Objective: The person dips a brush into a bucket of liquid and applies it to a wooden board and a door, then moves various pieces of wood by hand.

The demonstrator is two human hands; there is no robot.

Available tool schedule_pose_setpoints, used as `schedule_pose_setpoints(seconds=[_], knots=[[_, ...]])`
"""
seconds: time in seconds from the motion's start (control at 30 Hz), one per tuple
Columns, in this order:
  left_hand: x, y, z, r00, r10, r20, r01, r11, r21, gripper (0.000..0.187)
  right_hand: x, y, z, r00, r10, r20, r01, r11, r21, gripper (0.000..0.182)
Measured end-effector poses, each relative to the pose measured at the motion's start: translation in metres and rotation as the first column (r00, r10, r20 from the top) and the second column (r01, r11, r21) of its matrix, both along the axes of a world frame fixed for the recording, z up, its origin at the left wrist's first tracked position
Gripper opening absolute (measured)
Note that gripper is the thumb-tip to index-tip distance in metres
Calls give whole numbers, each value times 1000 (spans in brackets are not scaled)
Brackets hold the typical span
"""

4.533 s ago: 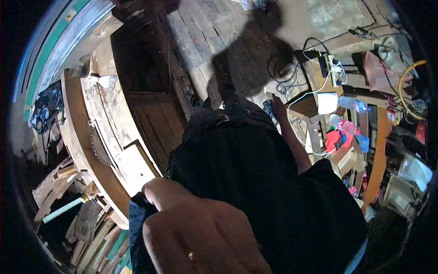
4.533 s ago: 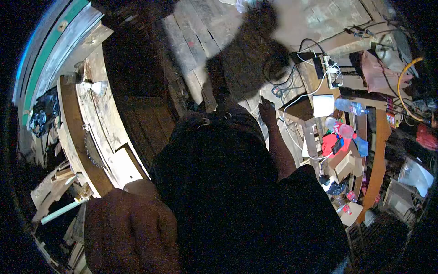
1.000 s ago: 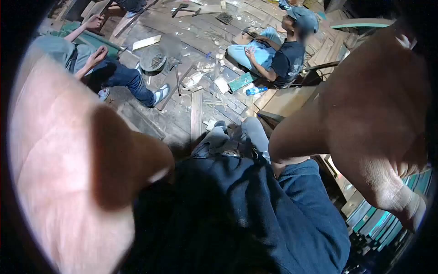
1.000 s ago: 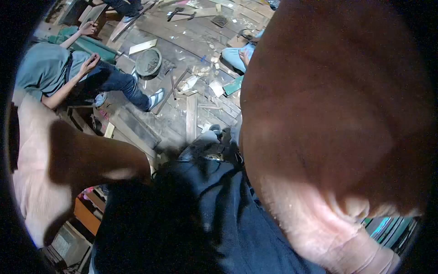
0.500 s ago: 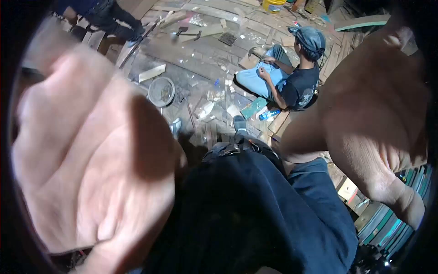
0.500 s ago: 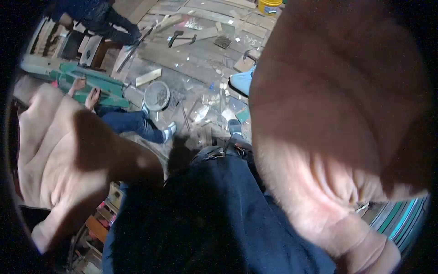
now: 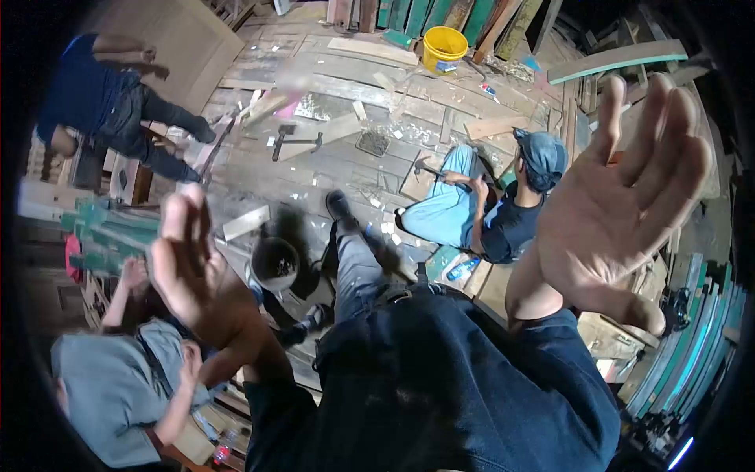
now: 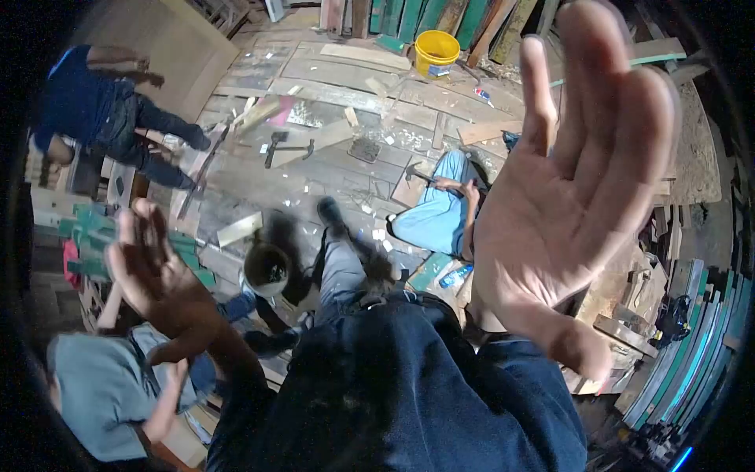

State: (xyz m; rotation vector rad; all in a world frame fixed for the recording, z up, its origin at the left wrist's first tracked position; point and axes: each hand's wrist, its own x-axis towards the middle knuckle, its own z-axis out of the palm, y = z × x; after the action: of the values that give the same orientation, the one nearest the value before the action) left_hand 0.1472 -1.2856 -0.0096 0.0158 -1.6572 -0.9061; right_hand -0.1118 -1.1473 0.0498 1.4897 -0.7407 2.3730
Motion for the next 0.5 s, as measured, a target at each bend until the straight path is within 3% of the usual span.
schedule_pose_setpoints(seconds=[0.03, 0.07, 0.13, 0.17, 0.23, 0.3, 0.33, 0.37, 0.43, 0.47, 0.5], knots=[[7, -28, -14, 982, 82, 170, -88, 996, 31, 103, -15, -16, -20, 997, -43, -64, 50, 993, 109, 112], [12, -61, -22, 960, 47, 277, -72, 994, 78, 100, -31, -32, -40, 987, -81, -140, 110, 972, 208, 113], [24, -122, -32, 881, -43, 470, -40, 985, 166, 96, -35, -70, -69, 964, -263, -26, 253, 889, 381, 112], [23, -148, -39, 829, -81, 553, -52, 974, 221, 93, -40, -89, -79, 929, -367, 33, 289, 782, 552, 108], [18, -188, -54, 705, -155, 692, -123, 935, 334, 89, -45, -124, -91, 886, -375, 271, 165, 803, 572, 104], [11, -234, -55, 640, -192, 744, -41, 958, 283, 77, -55, -151, -93, 875, -460, 151, 276, 730, 626, 100], [-5, -259, -48, 623, -190, 759, 24, 974, 224, 60, -62, -161, -93, 858, -504, 100, 326, 685, 651, 98], [-14, -279, -43, 526, -164, 835, 20, 983, 181, 56, -66, -172, -87, 804, -576, 144, 322, 627, 709, 99], [-35, -311, -35, 333, -74, 940, 17, 997, 72, 49, -84, -189, -89, 800, -580, 156, 361, 672, 647, 94], [-49, -325, -31, 342, -3, 940, 46, 999, -14, 44, -93, -199, -85, 823, -544, 163, 367, 728, 579, 80], [-60, -337, -30, 345, -15, 938, 52, 999, -3, 44, -101, -206, -84, 797, -586, 145, 410, 702, 582, 72]])
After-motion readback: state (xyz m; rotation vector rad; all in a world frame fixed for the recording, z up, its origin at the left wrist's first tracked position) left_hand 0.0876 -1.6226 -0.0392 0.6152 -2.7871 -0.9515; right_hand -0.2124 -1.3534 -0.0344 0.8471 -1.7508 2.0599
